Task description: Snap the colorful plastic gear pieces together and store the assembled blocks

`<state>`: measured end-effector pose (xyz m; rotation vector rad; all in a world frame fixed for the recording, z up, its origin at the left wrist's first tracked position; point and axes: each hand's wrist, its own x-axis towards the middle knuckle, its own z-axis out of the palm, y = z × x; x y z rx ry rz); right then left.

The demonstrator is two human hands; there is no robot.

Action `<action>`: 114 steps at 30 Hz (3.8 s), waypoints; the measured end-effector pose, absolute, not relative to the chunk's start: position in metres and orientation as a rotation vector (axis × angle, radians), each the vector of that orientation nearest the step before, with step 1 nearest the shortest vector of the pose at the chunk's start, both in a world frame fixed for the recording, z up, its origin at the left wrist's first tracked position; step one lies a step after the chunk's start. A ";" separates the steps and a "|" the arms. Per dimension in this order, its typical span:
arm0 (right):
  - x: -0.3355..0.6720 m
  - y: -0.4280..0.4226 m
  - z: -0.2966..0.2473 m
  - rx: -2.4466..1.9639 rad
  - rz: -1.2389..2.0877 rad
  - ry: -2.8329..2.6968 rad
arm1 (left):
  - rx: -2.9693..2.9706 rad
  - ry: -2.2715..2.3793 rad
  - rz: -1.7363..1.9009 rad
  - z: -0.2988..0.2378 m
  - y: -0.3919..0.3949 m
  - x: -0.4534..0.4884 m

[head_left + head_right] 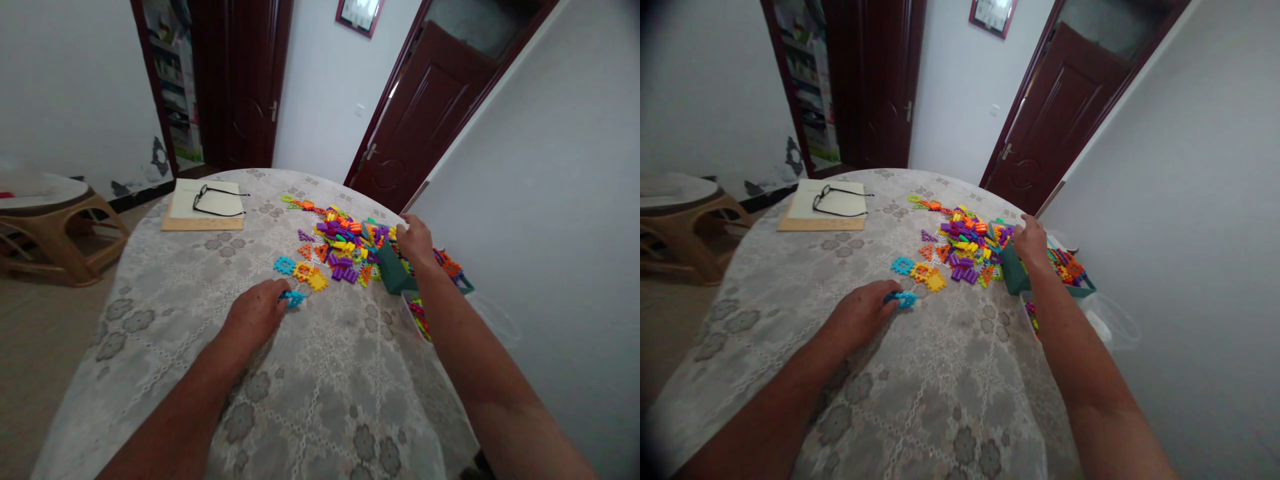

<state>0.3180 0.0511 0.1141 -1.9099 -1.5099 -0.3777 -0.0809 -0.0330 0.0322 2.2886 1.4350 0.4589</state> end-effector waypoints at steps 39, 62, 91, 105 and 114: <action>0.196 -0.026 0.005 -1.551 0.875 -1.902 | 2.256 1.207 0.585 0.022 -0.038 -0.074; 0.151 -0.035 0.002 -1.026 1.459 -1.498 | 2.029 1.099 0.706 0.041 -0.043 -0.071; 0.233 -0.089 0.066 -1.596 0.068 -1.753 | 2.417 1.072 0.478 0.015 -0.025 -0.073; 0.386 -0.155 0.047 -2.047 -0.113 -1.415 | 2.401 1.138 0.490 0.012 -0.026 -0.071; 0.286 -0.137 0.061 -1.778 0.000 -1.612 | 2.322 1.200 0.487 0.021 -0.035 -0.070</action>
